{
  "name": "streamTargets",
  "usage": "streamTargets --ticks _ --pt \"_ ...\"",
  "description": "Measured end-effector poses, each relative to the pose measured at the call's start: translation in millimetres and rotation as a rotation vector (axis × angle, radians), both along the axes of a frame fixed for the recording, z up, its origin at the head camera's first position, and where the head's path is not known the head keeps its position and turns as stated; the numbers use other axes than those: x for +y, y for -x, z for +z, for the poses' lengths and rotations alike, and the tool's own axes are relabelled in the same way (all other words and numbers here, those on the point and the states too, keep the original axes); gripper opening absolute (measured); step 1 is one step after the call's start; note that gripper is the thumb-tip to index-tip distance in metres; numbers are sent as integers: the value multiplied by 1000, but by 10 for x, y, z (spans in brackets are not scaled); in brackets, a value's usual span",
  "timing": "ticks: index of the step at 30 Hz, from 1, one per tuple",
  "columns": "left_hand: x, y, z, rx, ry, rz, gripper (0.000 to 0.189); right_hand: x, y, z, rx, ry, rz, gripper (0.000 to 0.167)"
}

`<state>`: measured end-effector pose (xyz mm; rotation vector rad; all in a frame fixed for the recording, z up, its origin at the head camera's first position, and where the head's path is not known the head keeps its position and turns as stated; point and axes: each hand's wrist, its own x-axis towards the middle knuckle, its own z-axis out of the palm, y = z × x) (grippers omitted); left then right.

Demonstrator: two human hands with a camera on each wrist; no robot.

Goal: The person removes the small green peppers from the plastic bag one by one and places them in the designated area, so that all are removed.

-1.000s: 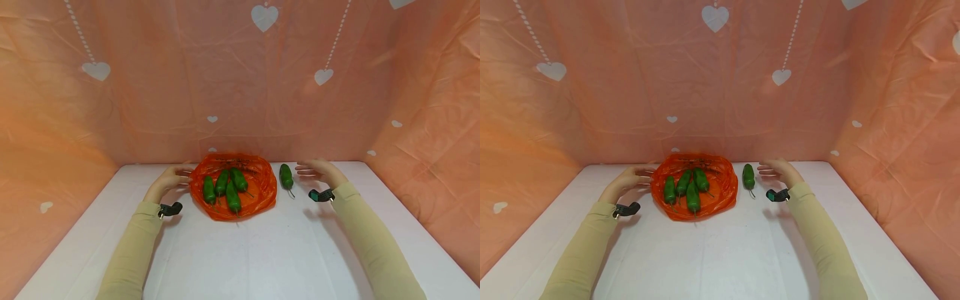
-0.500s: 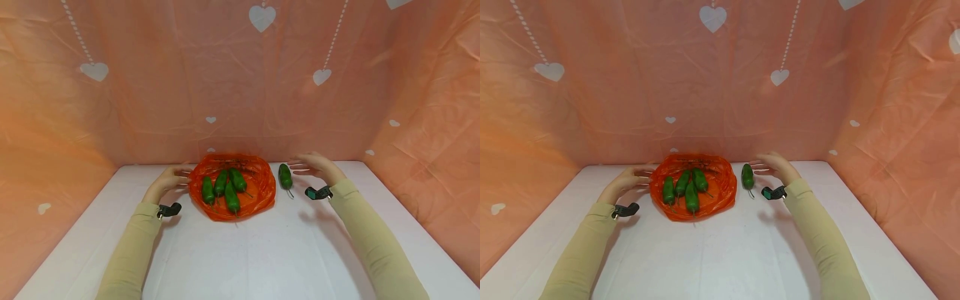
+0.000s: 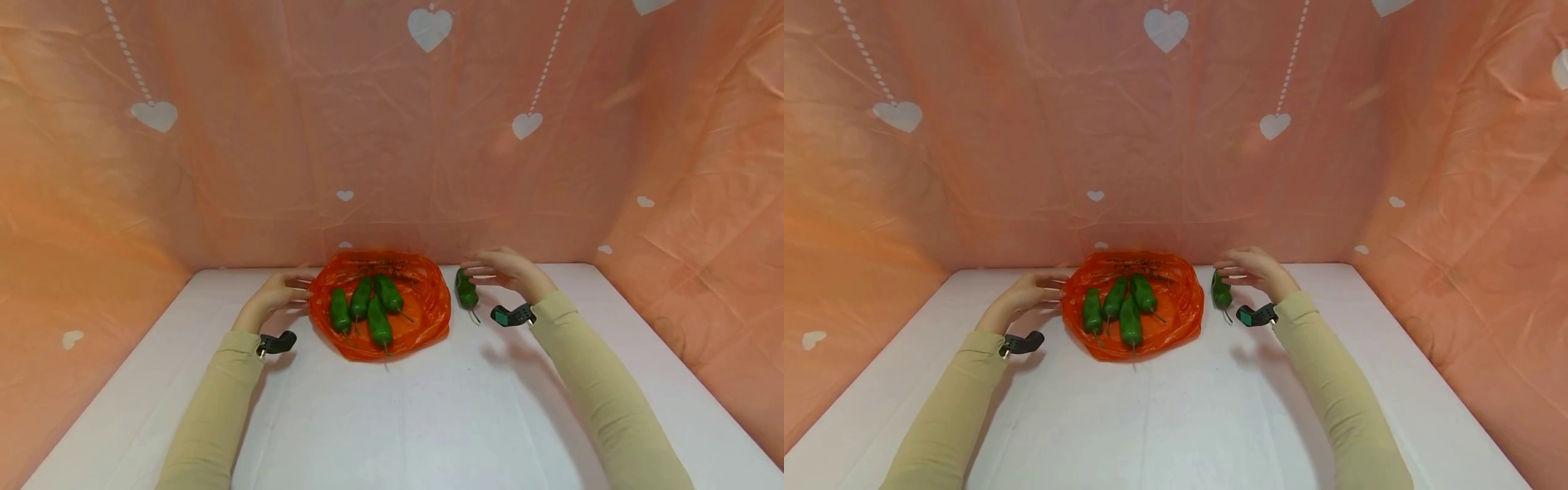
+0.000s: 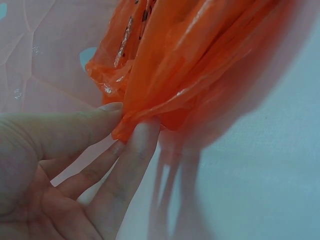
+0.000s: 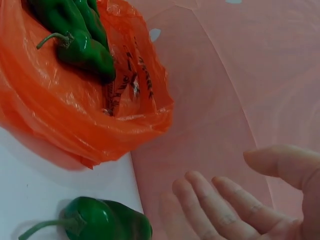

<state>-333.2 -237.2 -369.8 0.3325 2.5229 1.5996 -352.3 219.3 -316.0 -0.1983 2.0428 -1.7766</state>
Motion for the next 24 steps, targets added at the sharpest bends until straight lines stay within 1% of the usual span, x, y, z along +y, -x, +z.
streamTargets --ticks 7,9,13,15,21,24 --pt "19 -13 15 -68 -7 29 45 -114 14 0 10 34 42 53" --pt "24 -10 12 -76 -12 29 46 -151 27 1 2 49 47 54" --pt "31 5 2 -78 -17 31 46 -236 59 0 -17 111 61 54" --pt "31 12 0 -72 -21 21 45 -281 72 -5 -38 149 58 54" --pt "22 22 6 -67 -37 5 44 -393 85 -22 -47 139 72 53" --pt "23 22 16 -71 -40 17 43 -440 83 -23 -34 137 95 53"
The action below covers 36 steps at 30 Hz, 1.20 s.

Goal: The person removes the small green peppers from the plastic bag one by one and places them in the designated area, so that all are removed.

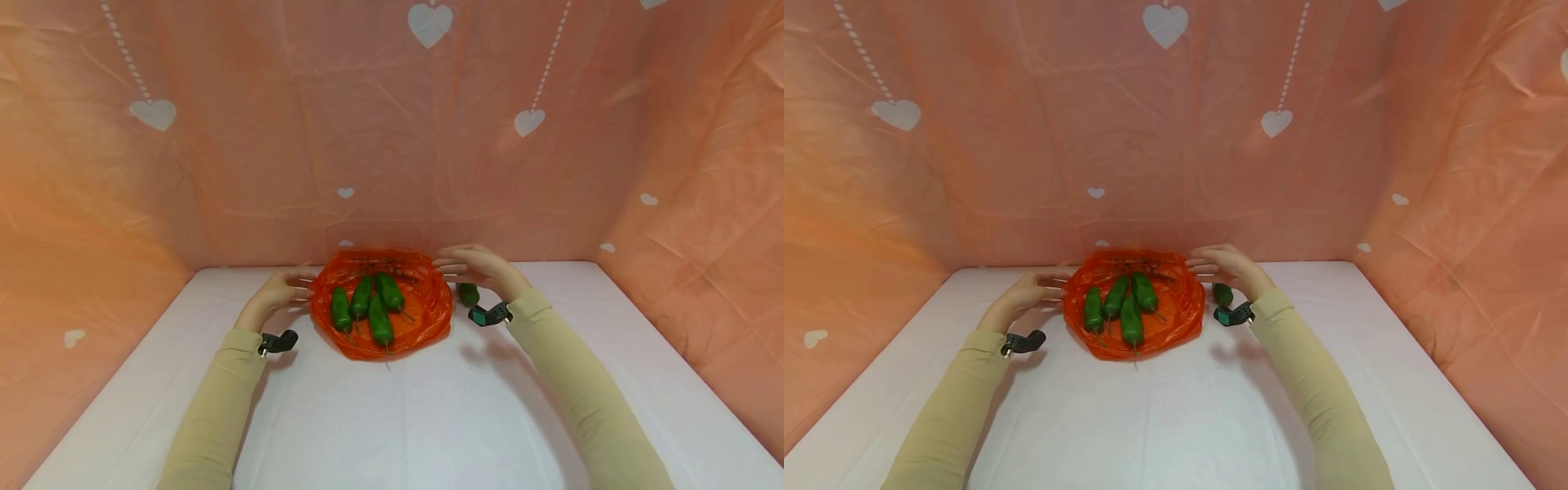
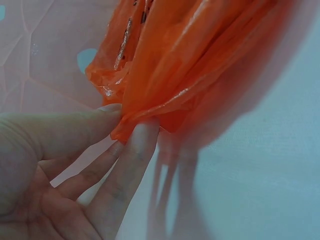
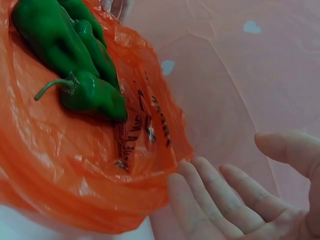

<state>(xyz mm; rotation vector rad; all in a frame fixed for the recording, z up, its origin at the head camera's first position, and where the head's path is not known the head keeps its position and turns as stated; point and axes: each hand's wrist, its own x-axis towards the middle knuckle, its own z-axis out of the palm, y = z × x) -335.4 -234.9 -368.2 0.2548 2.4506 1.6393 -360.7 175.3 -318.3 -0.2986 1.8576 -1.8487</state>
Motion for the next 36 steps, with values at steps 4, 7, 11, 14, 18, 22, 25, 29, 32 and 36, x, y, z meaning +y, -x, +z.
streamTargets --ticks 4,7,11,14,18,22,25,29,32,36 --pt "3 -10 16 9 -3 1 42 -62 3 -2 6 2 18 52" --pt "13 -16 29 18 -3 -8 42 -119 12 -8 -12 1 7 51" --pt "25 -8 33 10 -15 -2 42 -209 14 -27 -27 -4 -4 51" --pt "25 -3 25 10 -22 -1 41 -272 1 -59 -23 -11 17 51" --pt "9 -4 12 22 -14 -5 40 -356 -5 -134 -8 -29 50 50" --pt "1 -6 9 23 -9 -8 40 -432 -6 -187 -7 -50 67 48" --pt "8 -2 16 3 -18 7 42 -472 -2 -209 -12 -61 71 48" --pt "13 6 21 -5 -16 14 44 -508 14 -246 -8 -81 77 48" --pt "6 10 16 2 -15 6 44 -532 27 -275 -10 -90 73 47" --pt "-4 18 0 13 -19 7 44 -563 37 -307 -30 -95 53 47"
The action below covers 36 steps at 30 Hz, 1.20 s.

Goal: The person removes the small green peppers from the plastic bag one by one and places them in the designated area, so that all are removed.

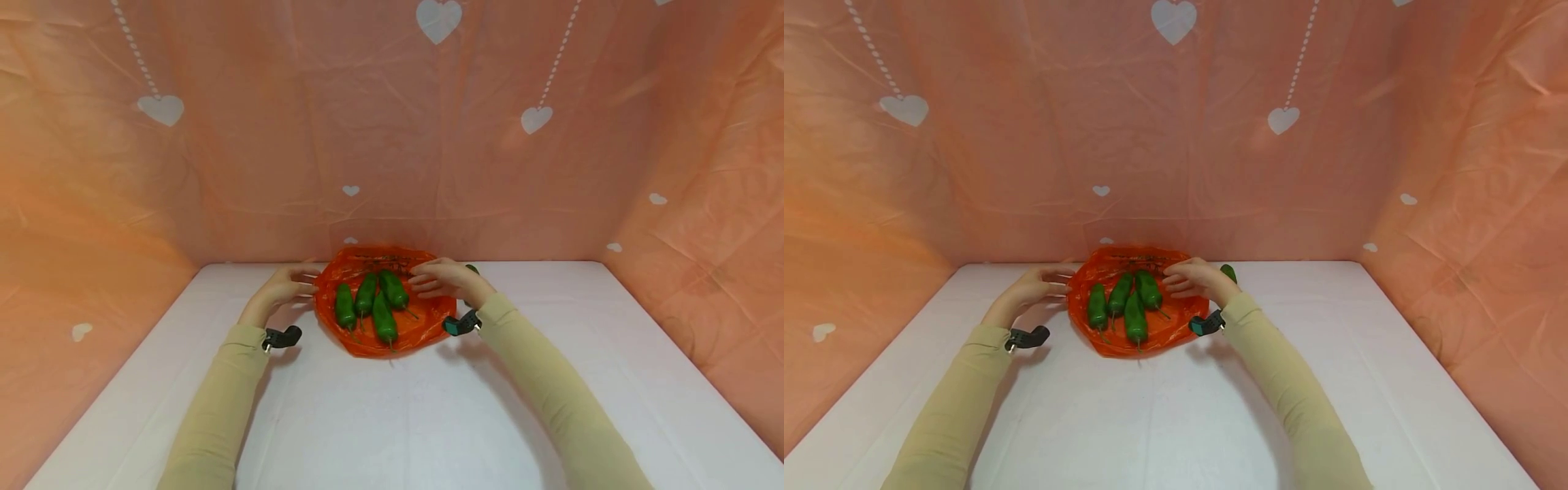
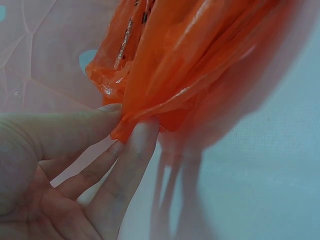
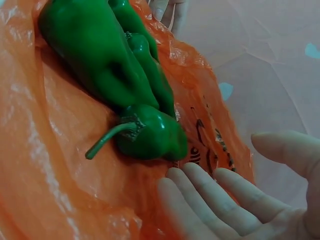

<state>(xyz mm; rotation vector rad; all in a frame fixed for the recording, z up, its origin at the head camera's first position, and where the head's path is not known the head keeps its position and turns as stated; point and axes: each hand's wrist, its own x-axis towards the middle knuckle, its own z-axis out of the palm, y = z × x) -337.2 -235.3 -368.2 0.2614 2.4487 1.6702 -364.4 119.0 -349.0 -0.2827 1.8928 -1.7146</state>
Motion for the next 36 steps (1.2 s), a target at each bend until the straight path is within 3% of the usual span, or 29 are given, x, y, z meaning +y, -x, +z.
streamTargets --ticks 15,36 --pt "-14 7 -5 9 -4 -20 44 -78 25 -73 -62 -27 -52 46" --pt "-17 -7 -1 23 -13 -49 43 -206 21 -139 -34 -123 -81 43"
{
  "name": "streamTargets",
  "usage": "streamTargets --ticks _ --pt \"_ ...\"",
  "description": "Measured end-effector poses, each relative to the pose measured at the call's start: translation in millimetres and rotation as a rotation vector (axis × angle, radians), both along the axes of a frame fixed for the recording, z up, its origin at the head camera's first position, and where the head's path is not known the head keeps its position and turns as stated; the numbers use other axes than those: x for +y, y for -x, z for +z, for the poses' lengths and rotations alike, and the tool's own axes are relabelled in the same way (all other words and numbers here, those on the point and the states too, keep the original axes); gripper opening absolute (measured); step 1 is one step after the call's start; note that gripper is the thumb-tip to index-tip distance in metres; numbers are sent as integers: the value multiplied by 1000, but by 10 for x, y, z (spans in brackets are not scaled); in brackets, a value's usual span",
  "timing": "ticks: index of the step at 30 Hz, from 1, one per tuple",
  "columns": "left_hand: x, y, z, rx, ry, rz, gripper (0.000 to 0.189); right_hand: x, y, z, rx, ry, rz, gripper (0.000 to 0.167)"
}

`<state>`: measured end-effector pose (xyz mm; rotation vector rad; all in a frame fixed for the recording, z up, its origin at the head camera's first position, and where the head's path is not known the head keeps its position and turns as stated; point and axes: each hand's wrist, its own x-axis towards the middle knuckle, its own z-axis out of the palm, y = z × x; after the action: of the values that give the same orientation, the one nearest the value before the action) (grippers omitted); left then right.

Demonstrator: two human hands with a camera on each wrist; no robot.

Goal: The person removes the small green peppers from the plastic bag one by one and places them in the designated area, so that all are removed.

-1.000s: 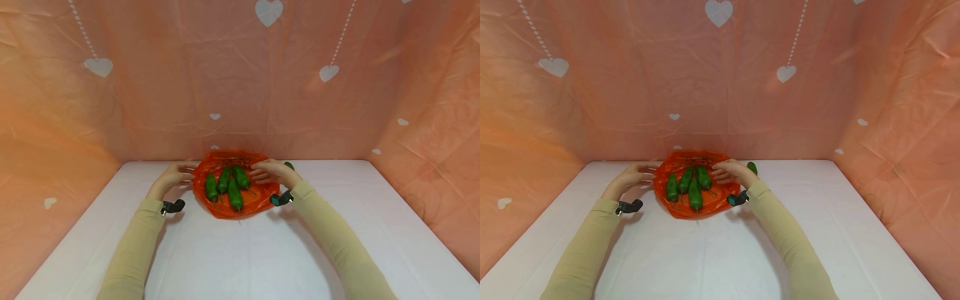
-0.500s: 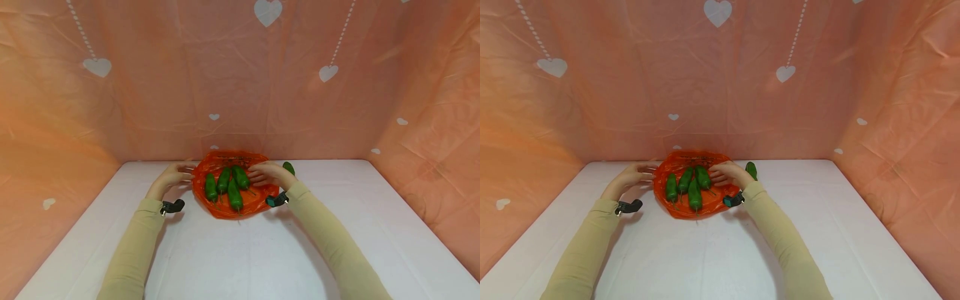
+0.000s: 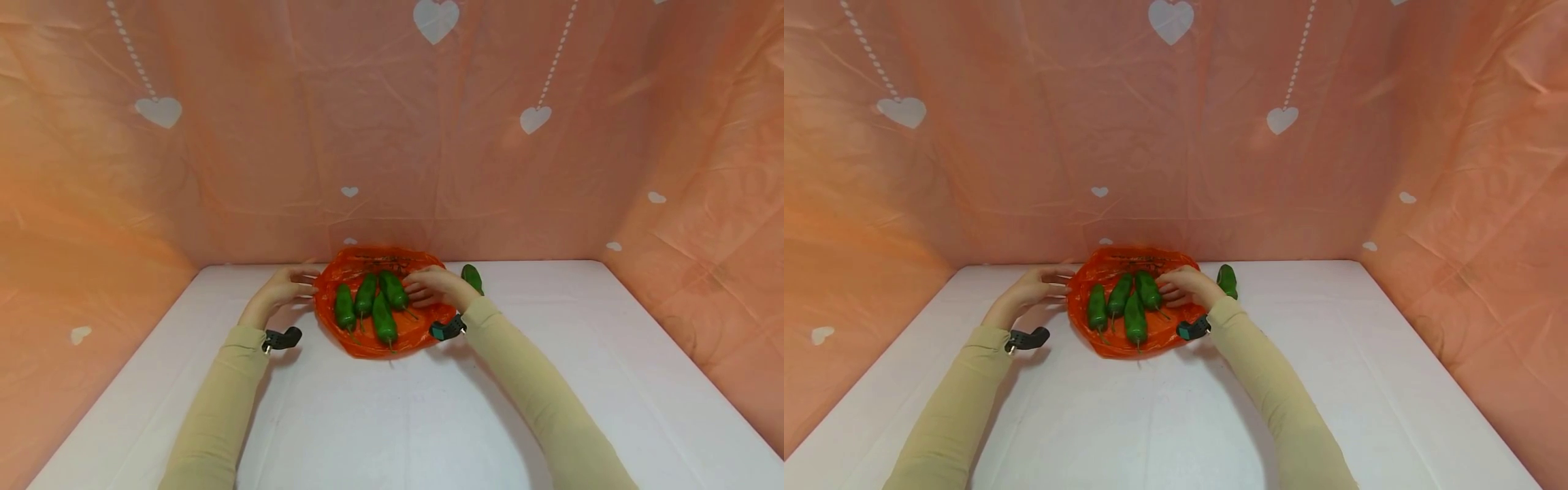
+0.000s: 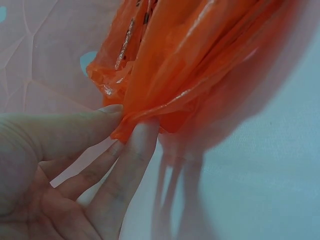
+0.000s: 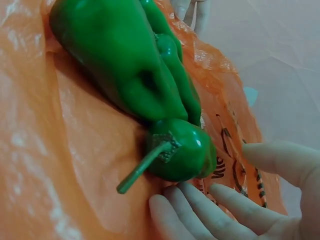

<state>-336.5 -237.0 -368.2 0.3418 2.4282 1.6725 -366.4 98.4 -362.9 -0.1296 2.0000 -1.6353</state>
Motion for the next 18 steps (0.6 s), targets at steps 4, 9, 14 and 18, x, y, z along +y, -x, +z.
streamTargets --ticks 4,9,14,18 --pt "7 11 0 -1 4 9 43 -28 12 -17 -2 -19 -19 51" --pt "10 10 8 7 16 12 44 -53 13 -46 35 -46 -9 48" --pt "10 -9 14 -4 5 9 43 -73 1 -65 60 -66 -1 34" --pt "17 -13 6 -9 -4 6 43 -98 -13 -67 58 -91 -15 39"
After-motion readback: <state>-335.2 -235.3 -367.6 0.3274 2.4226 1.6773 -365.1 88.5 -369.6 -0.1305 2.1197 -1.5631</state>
